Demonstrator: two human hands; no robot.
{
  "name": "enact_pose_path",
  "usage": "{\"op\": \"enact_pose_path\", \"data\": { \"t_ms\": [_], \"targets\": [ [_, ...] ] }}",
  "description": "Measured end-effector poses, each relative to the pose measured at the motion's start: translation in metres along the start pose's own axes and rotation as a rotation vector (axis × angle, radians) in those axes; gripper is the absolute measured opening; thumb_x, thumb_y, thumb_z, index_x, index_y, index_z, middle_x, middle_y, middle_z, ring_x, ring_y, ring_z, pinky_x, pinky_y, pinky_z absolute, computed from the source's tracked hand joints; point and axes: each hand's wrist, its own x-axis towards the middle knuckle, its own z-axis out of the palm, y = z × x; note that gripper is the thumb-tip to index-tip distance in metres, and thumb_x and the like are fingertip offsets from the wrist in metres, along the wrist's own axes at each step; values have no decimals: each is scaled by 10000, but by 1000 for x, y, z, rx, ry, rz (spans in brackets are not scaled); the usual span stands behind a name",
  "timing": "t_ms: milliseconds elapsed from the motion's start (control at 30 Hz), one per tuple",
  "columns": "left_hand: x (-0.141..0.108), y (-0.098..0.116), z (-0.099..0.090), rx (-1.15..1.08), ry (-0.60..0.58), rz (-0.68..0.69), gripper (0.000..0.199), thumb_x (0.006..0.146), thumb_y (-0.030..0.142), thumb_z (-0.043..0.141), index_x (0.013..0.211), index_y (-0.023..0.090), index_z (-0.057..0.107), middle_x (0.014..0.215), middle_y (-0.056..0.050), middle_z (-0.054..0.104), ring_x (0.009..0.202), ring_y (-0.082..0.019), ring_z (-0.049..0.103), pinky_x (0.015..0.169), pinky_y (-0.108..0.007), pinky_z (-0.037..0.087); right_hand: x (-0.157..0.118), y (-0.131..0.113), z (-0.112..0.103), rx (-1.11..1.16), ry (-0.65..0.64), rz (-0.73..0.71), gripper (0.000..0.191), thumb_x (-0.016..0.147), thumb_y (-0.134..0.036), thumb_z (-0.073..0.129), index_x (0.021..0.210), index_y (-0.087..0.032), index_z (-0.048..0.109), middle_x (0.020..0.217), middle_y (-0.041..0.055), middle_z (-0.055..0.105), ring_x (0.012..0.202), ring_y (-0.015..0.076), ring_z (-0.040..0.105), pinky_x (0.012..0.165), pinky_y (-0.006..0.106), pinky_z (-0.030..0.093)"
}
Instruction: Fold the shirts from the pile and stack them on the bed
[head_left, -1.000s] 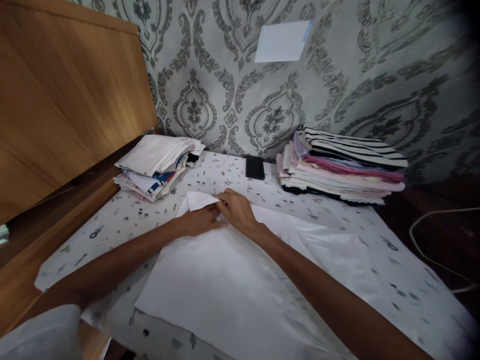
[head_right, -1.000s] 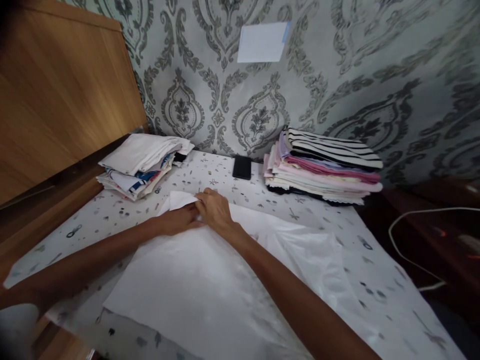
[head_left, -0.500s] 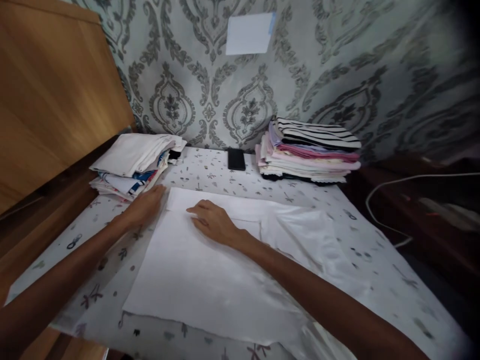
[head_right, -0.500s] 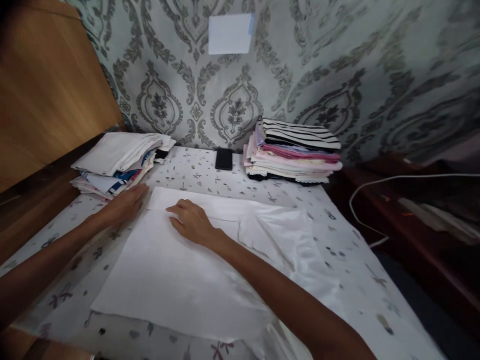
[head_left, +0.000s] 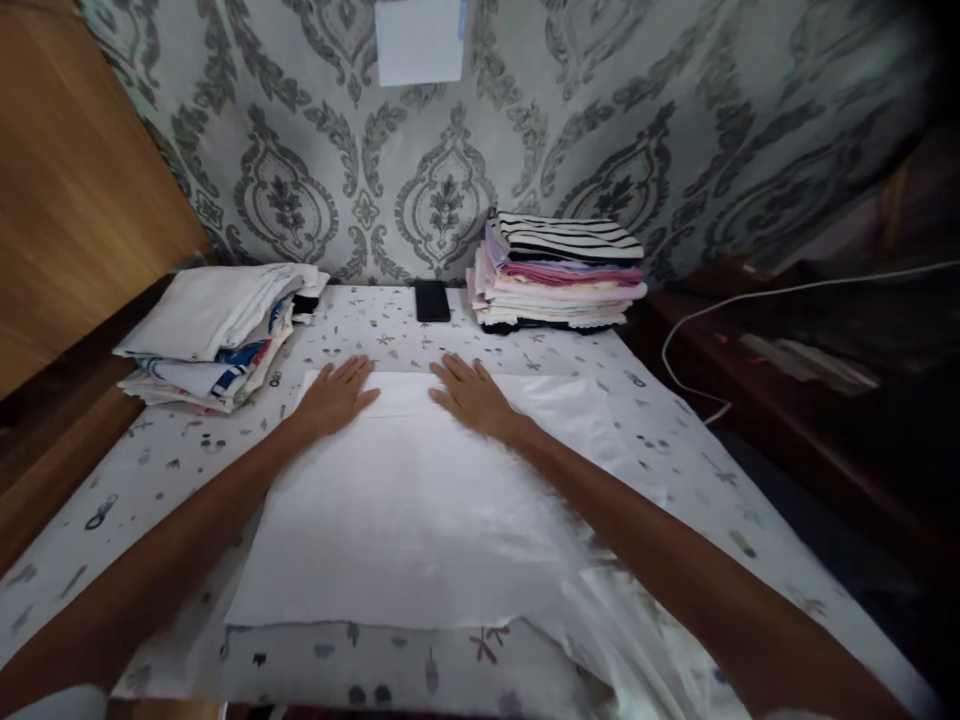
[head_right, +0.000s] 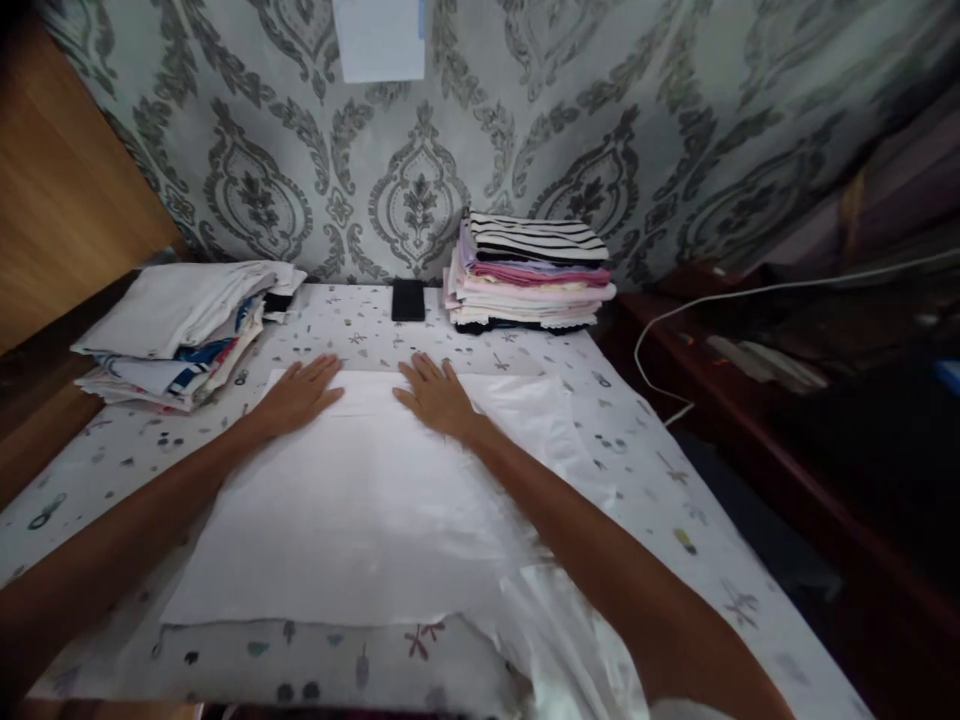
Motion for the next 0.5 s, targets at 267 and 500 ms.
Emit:
{"op": "enact_pose_path", "data": {
  "t_ms": [267, 500],
  "targets": [
    [-29, -33, -1, 91, 11, -137, 655, 1029, 469, 156, 1554, 87, 249, 1653, -141, 208, 1536, -258, 145, 1208, -484, 188, -4, 13, 2, 270, 222, -28, 586, 1015, -557, 338, 1469, -207, 460, 1567, 105, 417, 1498, 252, 276, 1210, 486, 249],
    [-67, -34, -19, 56, 67, -132, 627, 1038, 395, 142, 1482, -29, 274, 1598, -243, 275, 1496, -312, 245, 1183, -505, 231, -111, 26, -42, 339, 485, 50, 515, 997, -547, 401, 1306, -183, 593, 1365, 137, 611, 1273, 272, 549, 1045, 465, 468]
  ]
}}
